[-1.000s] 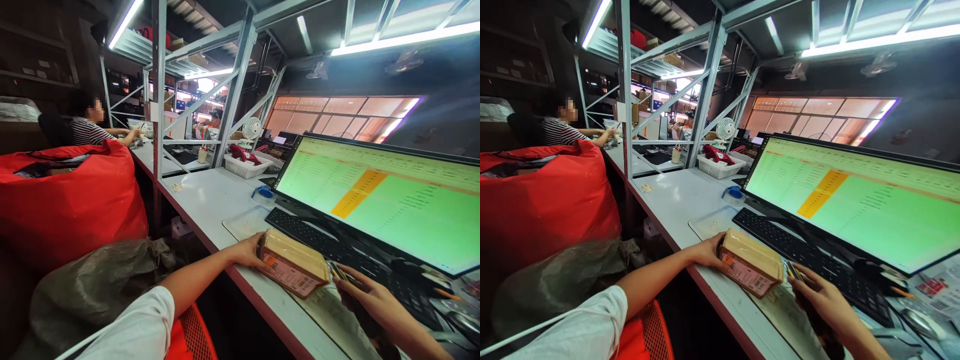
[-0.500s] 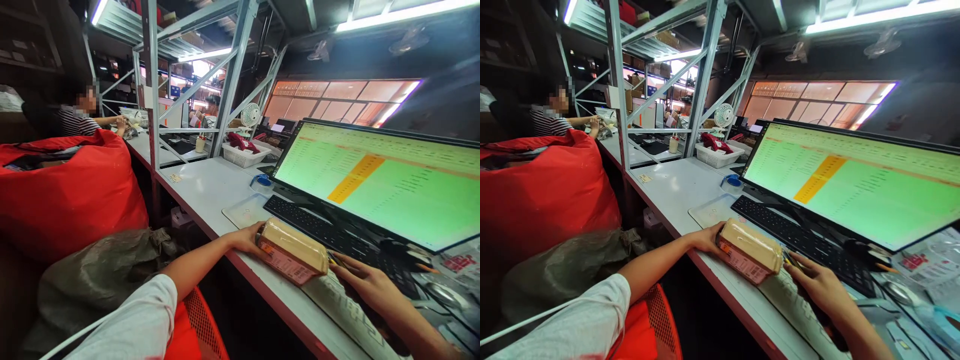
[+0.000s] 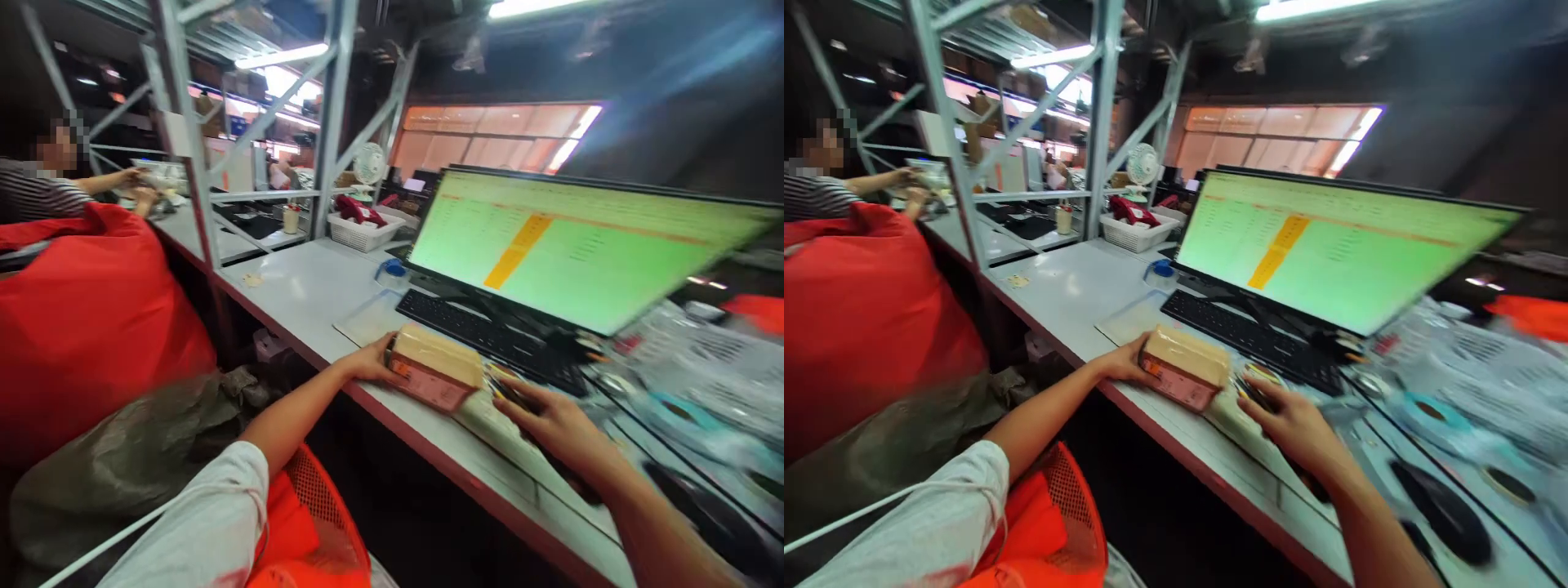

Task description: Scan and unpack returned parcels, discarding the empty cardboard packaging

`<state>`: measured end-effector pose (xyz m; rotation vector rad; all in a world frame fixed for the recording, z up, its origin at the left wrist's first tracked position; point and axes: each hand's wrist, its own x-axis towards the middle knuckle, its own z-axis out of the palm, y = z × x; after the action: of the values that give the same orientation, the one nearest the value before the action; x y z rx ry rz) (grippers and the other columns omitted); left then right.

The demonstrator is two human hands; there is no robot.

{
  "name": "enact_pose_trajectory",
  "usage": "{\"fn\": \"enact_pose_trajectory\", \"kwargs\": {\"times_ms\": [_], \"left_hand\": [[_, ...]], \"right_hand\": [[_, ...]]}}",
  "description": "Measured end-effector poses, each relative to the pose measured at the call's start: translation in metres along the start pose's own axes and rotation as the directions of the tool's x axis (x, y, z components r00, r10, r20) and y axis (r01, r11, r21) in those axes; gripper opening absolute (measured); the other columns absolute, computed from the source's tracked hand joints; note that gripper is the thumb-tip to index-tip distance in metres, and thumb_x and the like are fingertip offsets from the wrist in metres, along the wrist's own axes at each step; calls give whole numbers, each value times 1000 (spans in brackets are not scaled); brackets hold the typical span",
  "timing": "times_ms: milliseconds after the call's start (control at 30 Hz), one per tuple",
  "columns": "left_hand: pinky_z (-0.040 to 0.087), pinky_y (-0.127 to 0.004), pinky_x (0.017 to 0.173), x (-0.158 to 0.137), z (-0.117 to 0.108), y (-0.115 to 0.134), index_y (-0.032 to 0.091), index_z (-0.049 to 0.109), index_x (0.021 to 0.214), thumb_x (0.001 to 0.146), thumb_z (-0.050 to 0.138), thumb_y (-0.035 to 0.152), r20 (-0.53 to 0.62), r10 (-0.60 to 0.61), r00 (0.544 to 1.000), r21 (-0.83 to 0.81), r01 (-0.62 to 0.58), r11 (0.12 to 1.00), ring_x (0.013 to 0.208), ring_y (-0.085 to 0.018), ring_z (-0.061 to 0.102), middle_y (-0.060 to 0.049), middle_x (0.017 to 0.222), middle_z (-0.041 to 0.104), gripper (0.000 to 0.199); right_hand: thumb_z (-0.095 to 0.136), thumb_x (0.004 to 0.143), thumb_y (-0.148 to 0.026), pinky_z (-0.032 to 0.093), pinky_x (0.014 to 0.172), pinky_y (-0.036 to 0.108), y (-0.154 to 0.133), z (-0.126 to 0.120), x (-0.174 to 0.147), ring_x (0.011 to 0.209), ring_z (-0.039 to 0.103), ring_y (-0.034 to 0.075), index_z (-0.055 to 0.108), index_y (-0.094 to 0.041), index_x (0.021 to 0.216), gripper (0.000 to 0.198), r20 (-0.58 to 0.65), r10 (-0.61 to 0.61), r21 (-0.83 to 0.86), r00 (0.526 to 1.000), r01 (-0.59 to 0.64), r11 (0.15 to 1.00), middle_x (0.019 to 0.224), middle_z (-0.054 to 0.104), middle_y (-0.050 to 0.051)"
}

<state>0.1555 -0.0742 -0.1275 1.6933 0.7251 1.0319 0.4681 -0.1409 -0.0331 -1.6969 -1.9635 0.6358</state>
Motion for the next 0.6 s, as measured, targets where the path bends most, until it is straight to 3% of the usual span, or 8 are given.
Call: {"fn": "enact_pose_trajectory", "kwargs": {"times_ms": [133,200,367,600], "left_hand": [[36,-47,122,-1,3,-3,17,37,152,53,96,30,27,-4,1000,-91,6,996,140,-33,48,-16,148,54,116],[39,-49,120,0,2,-6,17,33,153,57,96,30,50,-19,999,-95,24,995,137,-32,52,-16,147,55,116],[42,-48,118,0,2,-8,19,28,154,63,94,31,90,-35,995,-100,44,994,135,-29,54,-15,147,56,113],[41,-49,119,1,4,-7,18,30,152,63,94,32,64,-60,996,-40,62,997,137,-29,53,-15,148,54,110]], "right_hand": [[65,88,-38,50,51,24,-10,-5,12,56,59,13,65,-11,138,57,-11,27,-33,1000,-27,999,86,75,7],[64,90,-31,49,52,23,-14,-5,18,55,58,11,65,-11,137,51,-6,13,-50,1000,-13,999,98,76,9],[63,92,-32,49,49,22,-22,1,7,53,57,7,63,-11,139,52,-15,-22,-19,1000,22,1000,133,67,14],[61,92,-36,56,59,26,-26,13,-38,64,66,13,59,-19,145,56,55,-62,45,997,60,997,126,72,8]]}}
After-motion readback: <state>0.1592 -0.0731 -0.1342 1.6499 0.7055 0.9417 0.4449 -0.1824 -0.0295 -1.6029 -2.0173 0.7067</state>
